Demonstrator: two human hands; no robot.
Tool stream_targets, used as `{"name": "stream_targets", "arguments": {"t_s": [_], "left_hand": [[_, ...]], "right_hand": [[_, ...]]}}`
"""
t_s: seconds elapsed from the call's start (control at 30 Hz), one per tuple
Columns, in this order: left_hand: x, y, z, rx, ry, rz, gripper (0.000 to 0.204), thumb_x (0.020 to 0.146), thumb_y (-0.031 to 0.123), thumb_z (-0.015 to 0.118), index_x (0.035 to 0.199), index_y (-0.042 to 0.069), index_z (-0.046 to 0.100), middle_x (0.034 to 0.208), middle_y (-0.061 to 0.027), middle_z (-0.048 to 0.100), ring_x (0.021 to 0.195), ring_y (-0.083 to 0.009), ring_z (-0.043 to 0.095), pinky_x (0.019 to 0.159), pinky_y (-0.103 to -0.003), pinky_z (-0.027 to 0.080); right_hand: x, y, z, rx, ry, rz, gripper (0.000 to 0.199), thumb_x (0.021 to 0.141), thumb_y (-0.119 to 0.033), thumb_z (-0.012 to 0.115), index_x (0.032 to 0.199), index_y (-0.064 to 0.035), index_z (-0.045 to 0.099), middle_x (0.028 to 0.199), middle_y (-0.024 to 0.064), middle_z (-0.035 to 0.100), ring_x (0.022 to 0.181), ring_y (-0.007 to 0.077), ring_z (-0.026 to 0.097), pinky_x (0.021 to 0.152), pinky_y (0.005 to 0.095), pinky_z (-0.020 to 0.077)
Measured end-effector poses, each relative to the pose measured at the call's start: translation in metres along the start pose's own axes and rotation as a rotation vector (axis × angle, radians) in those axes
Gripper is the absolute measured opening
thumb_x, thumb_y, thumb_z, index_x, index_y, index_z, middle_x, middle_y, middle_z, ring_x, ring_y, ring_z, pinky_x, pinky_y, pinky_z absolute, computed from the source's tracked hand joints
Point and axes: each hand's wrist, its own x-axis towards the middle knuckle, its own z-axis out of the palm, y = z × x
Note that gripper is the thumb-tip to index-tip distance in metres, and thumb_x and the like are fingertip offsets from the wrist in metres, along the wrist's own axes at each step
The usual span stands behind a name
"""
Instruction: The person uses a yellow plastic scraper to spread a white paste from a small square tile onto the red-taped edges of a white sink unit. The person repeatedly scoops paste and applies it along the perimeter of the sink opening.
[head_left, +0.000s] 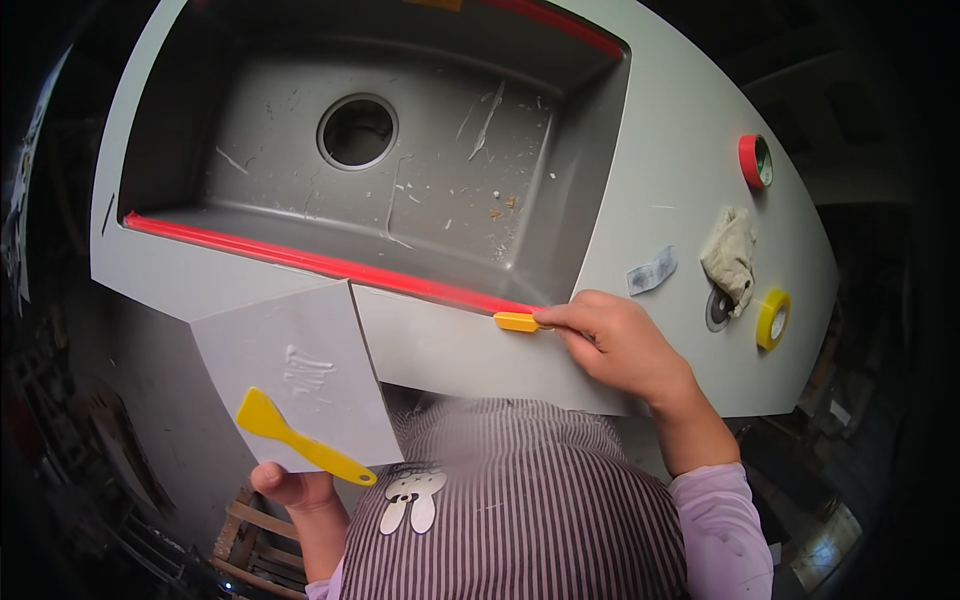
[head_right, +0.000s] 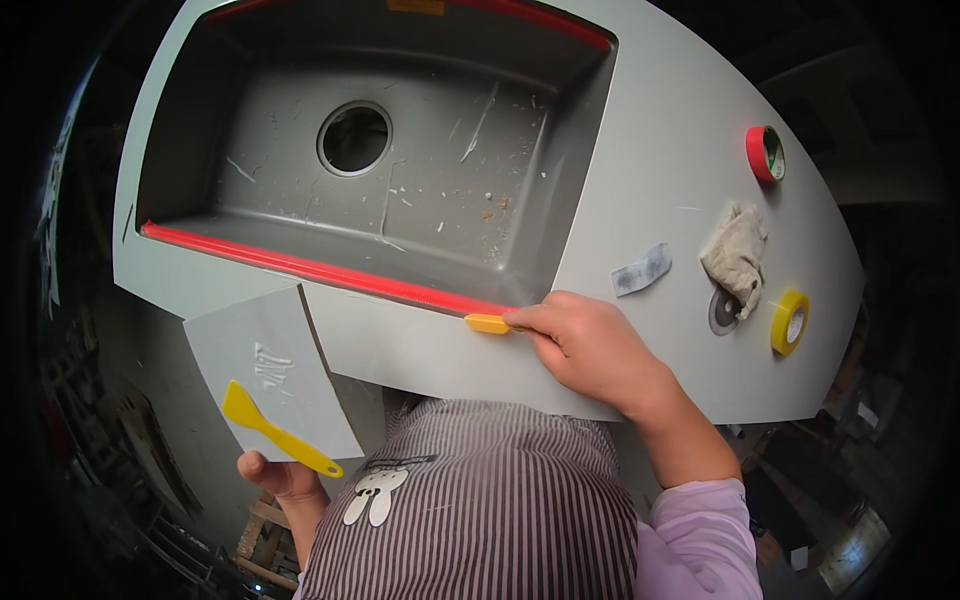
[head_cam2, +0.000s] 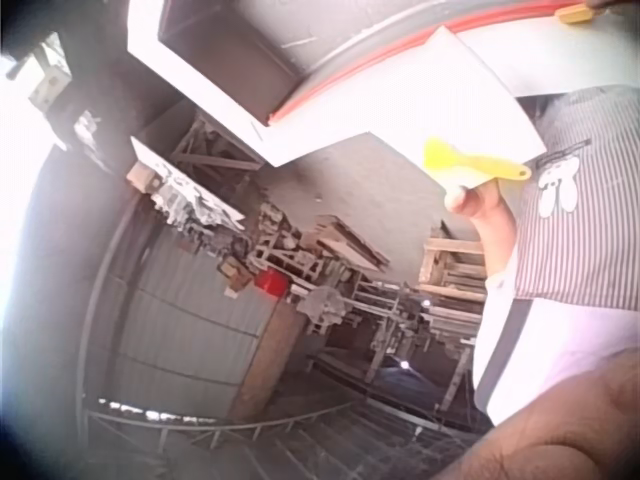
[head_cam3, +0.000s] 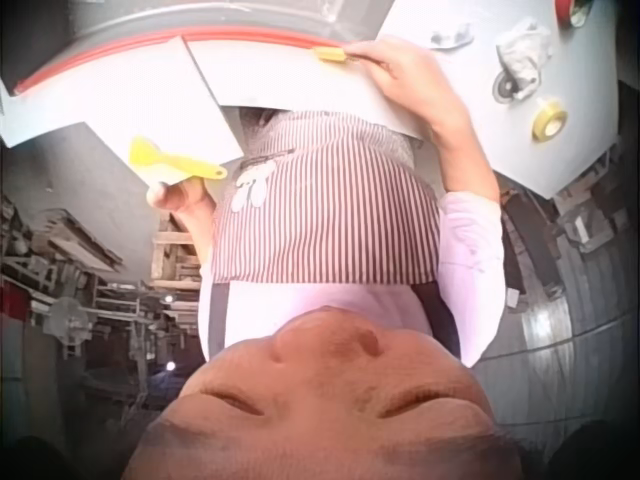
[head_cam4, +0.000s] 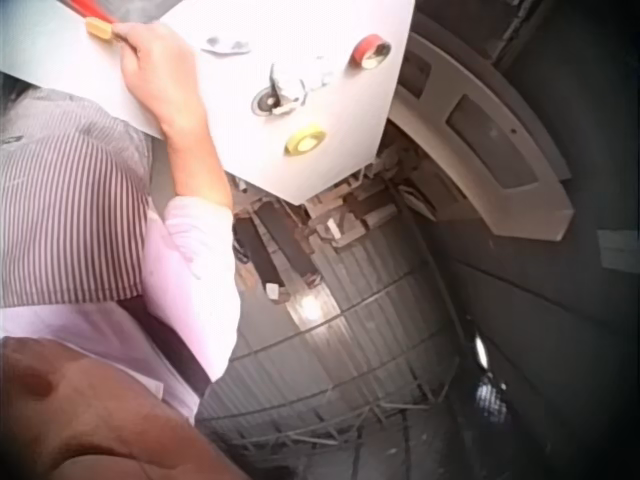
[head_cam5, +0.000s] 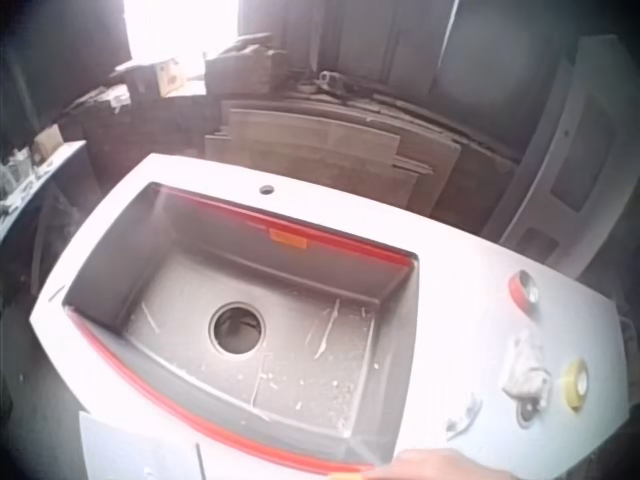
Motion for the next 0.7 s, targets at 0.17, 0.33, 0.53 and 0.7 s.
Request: {"name": "stream_targets", "arguments": {"t_s": [0.17,0.33,0.53,0.7], "left_hand": [[-0.001,0.0,0.0,0.002,-0.007,-0.004,0.071,0.068,0.009,0.066,0.136,-0.004,0.048,0.134,-0.0226,0.056,0.121,-0.0367,0.057,0.107,-0.051,0.042],[-0.001,-0.003,0.001,-0.008,0.012,-0.007,0.072,0.066,0.009,0.066,0.135,-0.003,0.049,0.134,-0.0224,0.056,0.121,-0.0371,0.056,0.107,-0.051,0.043],[0.0,-0.007,0.007,-0.002,-0.002,-0.038,0.073,0.067,0.007,0.067,0.136,-0.003,0.048,0.135,-0.0215,0.055,0.122,-0.0365,0.056,0.107,-0.05,0.042],[0.0,-0.007,0.008,0.014,-0.066,-0.076,0.074,0.067,0.008,0.067,0.137,-0.003,0.046,0.136,-0.0206,0.055,0.125,-0.035,0.054,0.109,-0.049,0.04]], "right_hand": [[-0.003,0.008,0.001,-0.049,-0.041,0.01,0.025,0.085,-0.008,0.059,0.107,-0.0111,0.071,0.082,0.0102,0.061,0.078,0.03,0.061,0.07,0.0392,0.0489],[-0.019,0.009,-0.015,-0.159,-0.083,0.076,0.023,0.085,-0.008,0.059,0.105,-0.0113,0.071,0.081,0.0111,0.06,0.078,0.0308,0.061,0.069,0.0396,0.0484],[-0.039,-0.006,-0.045,0.124,0.174,0.061,0.031,0.085,0.001,0.058,0.113,-0.0077,0.07,0.085,0.008,0.063,0.073,0.0176,0.06,0.067,0.0288,0.0468],[-0.056,-0.007,-0.055,0.452,0.383,-0.002,0.029,0.09,0.003,0.055,0.117,0.002,0.065,0.095,0.0069,0.065,0.079,0.0108,0.058,0.071,0.0241,0.0466]]}}
